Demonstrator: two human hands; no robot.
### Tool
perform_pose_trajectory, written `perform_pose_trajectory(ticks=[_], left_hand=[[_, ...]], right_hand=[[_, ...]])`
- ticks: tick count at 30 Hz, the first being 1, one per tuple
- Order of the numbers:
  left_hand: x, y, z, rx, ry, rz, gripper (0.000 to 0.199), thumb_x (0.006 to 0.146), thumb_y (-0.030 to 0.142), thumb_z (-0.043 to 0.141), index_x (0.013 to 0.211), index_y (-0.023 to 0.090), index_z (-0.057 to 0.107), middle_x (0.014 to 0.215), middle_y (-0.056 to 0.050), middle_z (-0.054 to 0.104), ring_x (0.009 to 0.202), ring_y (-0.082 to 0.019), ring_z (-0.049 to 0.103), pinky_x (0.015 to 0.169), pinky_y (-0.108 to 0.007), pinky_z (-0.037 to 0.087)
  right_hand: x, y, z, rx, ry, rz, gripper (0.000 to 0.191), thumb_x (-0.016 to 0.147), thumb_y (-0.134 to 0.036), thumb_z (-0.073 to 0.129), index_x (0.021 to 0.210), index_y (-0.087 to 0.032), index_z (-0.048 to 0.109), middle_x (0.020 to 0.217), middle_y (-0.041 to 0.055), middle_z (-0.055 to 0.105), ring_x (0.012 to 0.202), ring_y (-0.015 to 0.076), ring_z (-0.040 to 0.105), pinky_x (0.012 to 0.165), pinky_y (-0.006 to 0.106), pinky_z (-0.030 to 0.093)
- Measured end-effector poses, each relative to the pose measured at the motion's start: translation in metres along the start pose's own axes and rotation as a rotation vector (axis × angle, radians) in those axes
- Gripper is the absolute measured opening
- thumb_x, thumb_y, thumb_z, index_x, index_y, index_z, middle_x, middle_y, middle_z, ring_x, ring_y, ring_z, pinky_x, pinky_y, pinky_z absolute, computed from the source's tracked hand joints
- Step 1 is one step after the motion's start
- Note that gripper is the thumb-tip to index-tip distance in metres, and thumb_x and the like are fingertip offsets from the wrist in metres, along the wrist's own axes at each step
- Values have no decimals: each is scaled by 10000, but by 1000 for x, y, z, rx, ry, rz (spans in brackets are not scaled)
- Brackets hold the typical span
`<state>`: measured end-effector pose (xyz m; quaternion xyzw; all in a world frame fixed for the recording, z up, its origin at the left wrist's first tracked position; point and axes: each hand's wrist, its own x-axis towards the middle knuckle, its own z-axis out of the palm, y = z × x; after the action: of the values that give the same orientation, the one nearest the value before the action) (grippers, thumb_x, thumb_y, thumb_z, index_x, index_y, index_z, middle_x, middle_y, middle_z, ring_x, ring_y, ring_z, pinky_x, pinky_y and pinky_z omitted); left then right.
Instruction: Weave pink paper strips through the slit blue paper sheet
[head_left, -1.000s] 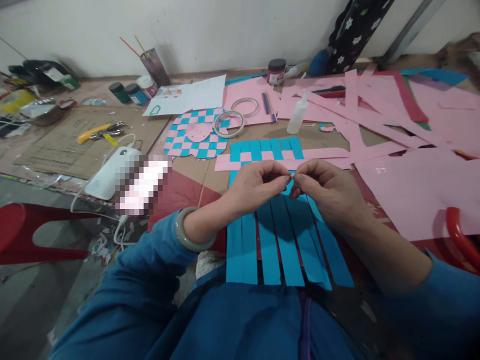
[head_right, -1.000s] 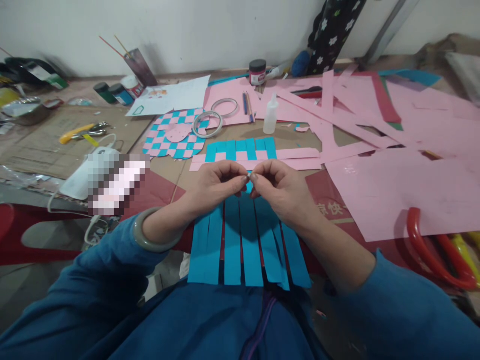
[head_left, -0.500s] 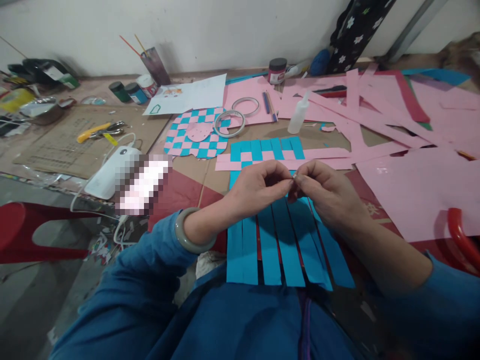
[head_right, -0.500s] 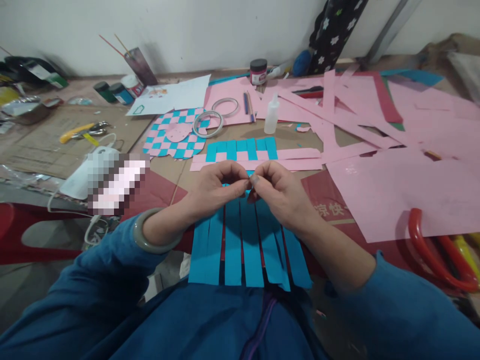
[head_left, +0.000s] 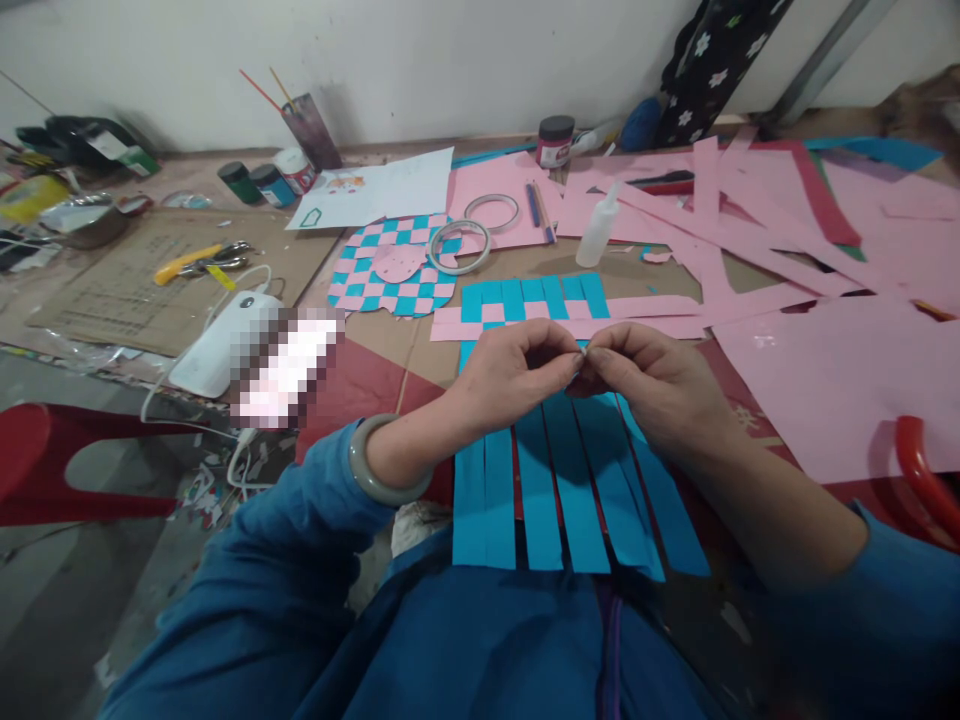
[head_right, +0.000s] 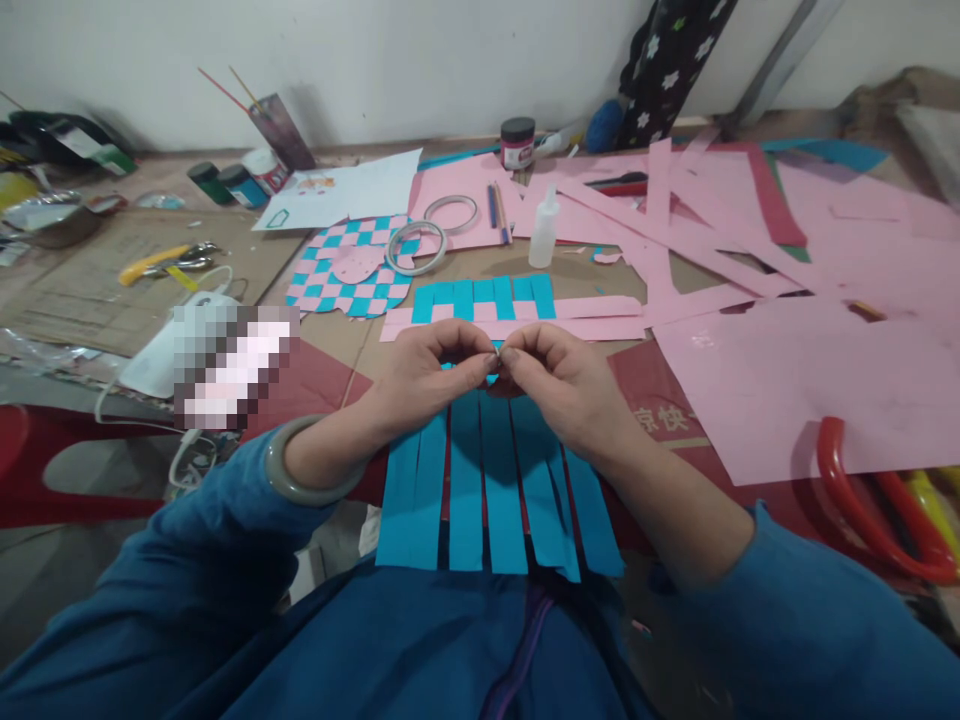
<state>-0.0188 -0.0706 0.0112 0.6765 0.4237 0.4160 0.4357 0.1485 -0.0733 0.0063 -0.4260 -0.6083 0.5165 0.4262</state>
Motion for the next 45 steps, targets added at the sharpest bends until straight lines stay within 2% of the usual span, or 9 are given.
perform_pose_trajectory(ticks=[9,19,26,39,45], left_hand=[[1,-3,-2,30,-21,27,100,813,232,608,779,147,648,741,-22,698,684,-107,641,622,-214,503],[0,2,-2,61,-32,22,89,804,173,599,749,141,662,733,-25,698,685,-105,627,645,-218,499],[0,-1,-1,91,-17,35,91,790,165,600,718,149,654,706,-11,693,661,-93,607,634,-216,480],[1,0,-1,7,-37,-19,68,752,151,595,704,141,641,660,-5,652,610,-78,564,560,-195,452],[2,-1,-1,-28,-32,-56,60,739,158,590,697,139,630,643,0,633,593,-75,547,542,-196,432]], right_hand=[[2,5,-2,-142,79,-54,79,750,-258,660,718,-214,603,665,-8,634,619,127,620,583,260,536],[1,6,-1,-166,103,-108,46,764,-220,616,722,-226,598,672,-11,662,601,125,649,543,239,526],[-1,6,-2,-216,75,-78,60,781,-240,627,733,-227,595,641,-12,652,576,126,638,529,241,513],[0,4,0,-96,27,6,153,771,-322,674,693,-229,579,619,-12,620,572,127,614,556,267,522],[0,2,0,-78,37,19,127,757,-267,664,687,-222,569,604,-17,612,556,118,598,547,257,511]])
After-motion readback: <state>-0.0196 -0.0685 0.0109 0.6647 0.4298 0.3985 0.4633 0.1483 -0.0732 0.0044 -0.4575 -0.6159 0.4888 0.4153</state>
